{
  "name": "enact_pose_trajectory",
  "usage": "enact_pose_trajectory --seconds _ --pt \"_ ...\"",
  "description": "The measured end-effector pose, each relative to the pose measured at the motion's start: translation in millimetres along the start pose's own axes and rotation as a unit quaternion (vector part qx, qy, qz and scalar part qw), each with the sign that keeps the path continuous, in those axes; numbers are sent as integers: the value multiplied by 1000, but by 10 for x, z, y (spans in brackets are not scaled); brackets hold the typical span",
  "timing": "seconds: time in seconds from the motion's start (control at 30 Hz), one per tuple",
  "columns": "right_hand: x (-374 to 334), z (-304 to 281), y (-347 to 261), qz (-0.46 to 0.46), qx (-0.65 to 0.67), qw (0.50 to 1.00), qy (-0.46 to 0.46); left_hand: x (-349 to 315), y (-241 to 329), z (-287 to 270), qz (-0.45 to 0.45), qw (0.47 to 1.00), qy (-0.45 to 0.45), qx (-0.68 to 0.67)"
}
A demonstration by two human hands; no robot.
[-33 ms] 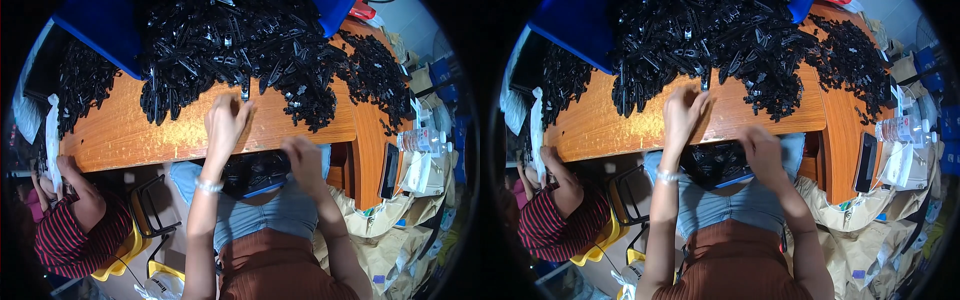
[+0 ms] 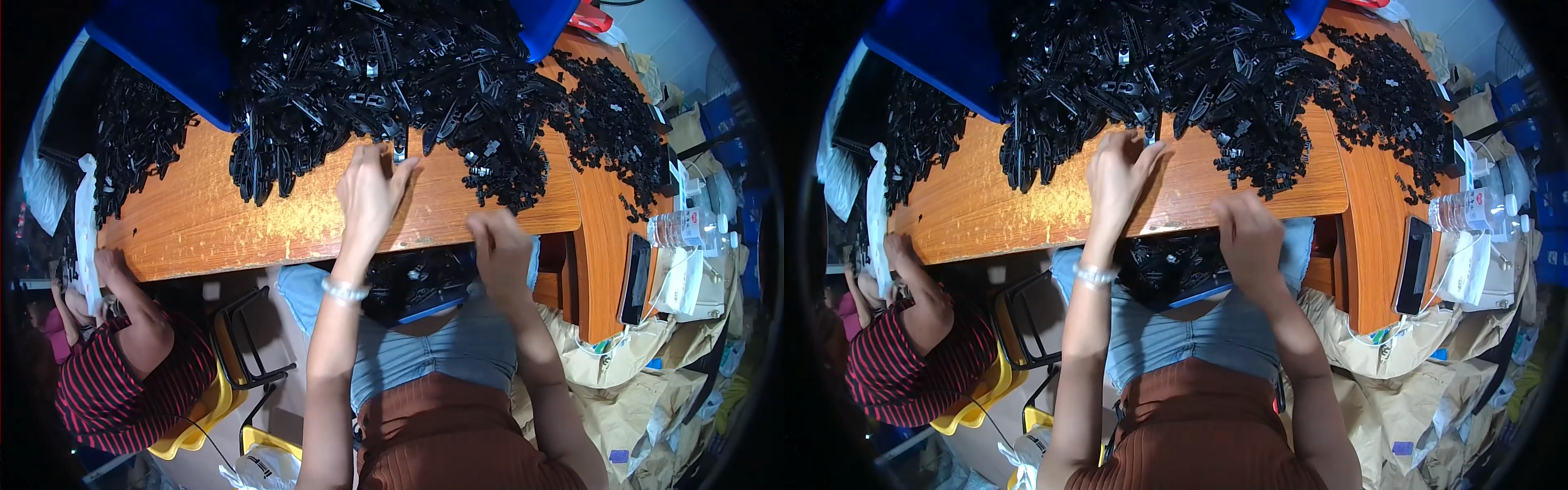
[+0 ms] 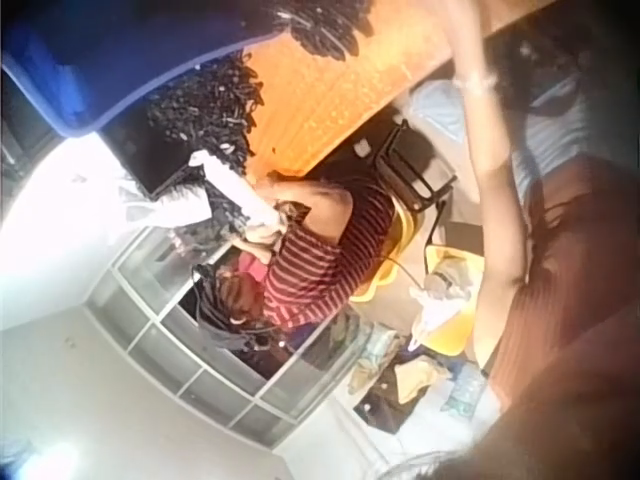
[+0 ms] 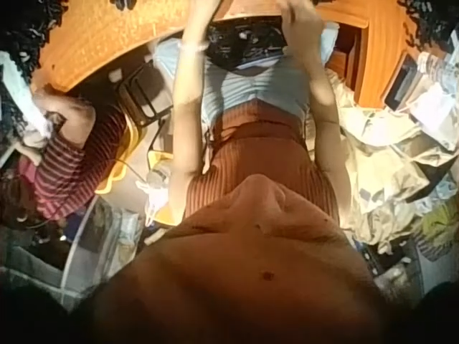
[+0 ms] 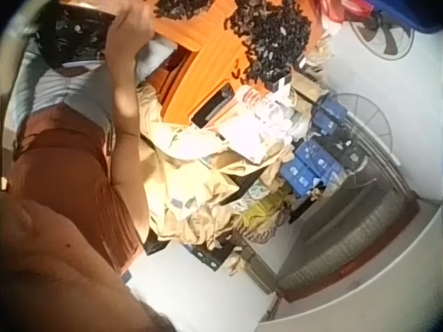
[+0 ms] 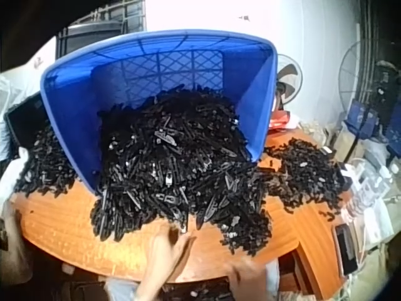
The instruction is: Assembling small plastic components into black housings manually.
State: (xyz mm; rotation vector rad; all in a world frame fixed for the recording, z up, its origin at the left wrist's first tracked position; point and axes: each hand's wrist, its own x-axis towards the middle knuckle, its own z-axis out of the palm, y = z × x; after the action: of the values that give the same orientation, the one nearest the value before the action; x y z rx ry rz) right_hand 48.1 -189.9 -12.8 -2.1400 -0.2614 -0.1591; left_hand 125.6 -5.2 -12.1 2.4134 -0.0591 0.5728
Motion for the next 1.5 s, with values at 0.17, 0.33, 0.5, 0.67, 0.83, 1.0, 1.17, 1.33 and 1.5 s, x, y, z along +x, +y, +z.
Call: enact_pose_trajectory --seconds 0.17,0.33,0.5,0.67,0.83,1.0,1.17,1.33,1.5 --pt "260 158 157 -39 -281 942 180 119 20 173 -40 998 -2 47" --pt "174 155 11 -15 -250 959 130 -359 39 -102 -43 998 -49 20" --pt "329 191 55 -86 -238 961 115 -562 53 -265 -53 995 -45 -67" --pt "311 145 -30 143 341 928 -48 -668 114 -398 -102 974 -43 -200" --pt "246 5 -49 141 465 868 -104 -713 247 -510 -74 966 -55 -240" --pt "98 13 -228 119 432 892 -59 -769 362 -570 -50 965 -50 -253" --pt "-28 126 -402 91 364 926 52 -1027 409 -418 -214 835 -73 -502" --pt "-76 7 -364 80 315 946 2 -912 541 -460 -224 704 -59 -672" --pt "-83 -29 -324 -17 198 980 18 -898 414 -471 -224 774 -159 -570"
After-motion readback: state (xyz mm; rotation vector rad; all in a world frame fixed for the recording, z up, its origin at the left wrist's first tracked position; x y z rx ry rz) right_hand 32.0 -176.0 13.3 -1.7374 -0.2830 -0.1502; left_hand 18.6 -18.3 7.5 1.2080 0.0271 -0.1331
